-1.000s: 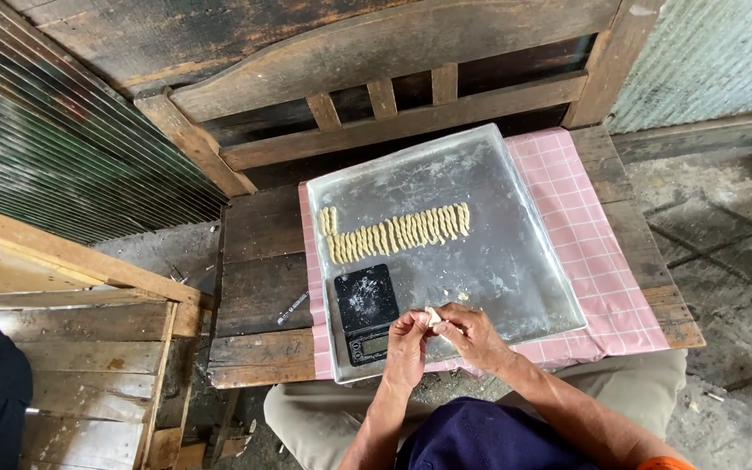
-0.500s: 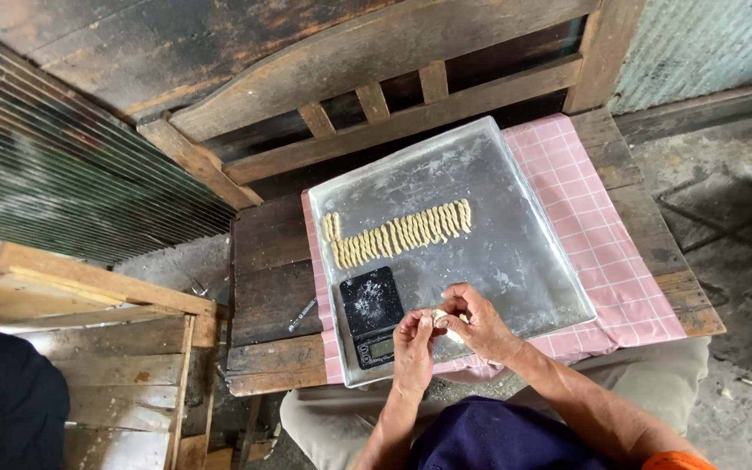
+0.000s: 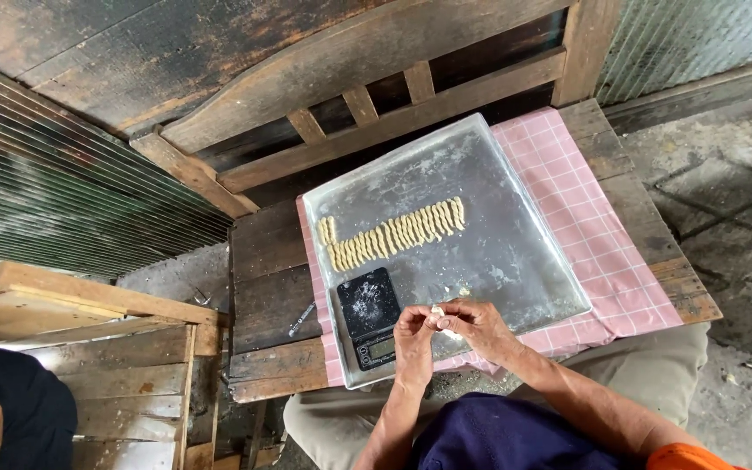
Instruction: The person is pinching off small pieces of dough, rolling them into thin, uniform strands, and arranging them in rows on a metal baking tray.
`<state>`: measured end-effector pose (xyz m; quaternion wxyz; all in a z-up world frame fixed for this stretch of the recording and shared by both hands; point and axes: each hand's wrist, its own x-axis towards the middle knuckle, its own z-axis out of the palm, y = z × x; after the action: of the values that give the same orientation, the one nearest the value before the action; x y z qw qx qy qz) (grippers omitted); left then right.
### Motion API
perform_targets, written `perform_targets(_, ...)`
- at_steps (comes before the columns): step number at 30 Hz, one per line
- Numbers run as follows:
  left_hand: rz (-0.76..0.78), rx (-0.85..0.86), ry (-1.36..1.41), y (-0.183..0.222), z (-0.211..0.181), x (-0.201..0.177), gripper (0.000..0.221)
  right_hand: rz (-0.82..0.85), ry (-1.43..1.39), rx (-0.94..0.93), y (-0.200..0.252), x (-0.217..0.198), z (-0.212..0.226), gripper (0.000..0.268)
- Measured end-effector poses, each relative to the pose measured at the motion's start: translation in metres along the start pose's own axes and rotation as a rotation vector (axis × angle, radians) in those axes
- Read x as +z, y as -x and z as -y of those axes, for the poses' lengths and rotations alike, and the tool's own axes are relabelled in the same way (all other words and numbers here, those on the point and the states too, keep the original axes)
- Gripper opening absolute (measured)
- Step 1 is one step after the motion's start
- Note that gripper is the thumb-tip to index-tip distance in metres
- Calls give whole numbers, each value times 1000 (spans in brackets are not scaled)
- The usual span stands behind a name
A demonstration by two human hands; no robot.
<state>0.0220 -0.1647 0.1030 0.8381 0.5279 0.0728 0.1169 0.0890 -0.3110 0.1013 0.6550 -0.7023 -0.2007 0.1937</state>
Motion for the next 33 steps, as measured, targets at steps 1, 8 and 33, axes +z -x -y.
perform_targets(1,-5,-1,79,0,4,-1,14,-7,3,62,-1,0,3,36)
perform_targets(8,-23,17,-58,4,-9,4,20,63,88,3,0,-1,10,49)
perform_targets(33,-137,-229,-159,13,-20,12,30,-114,284,-293,1,-2,-33,23)
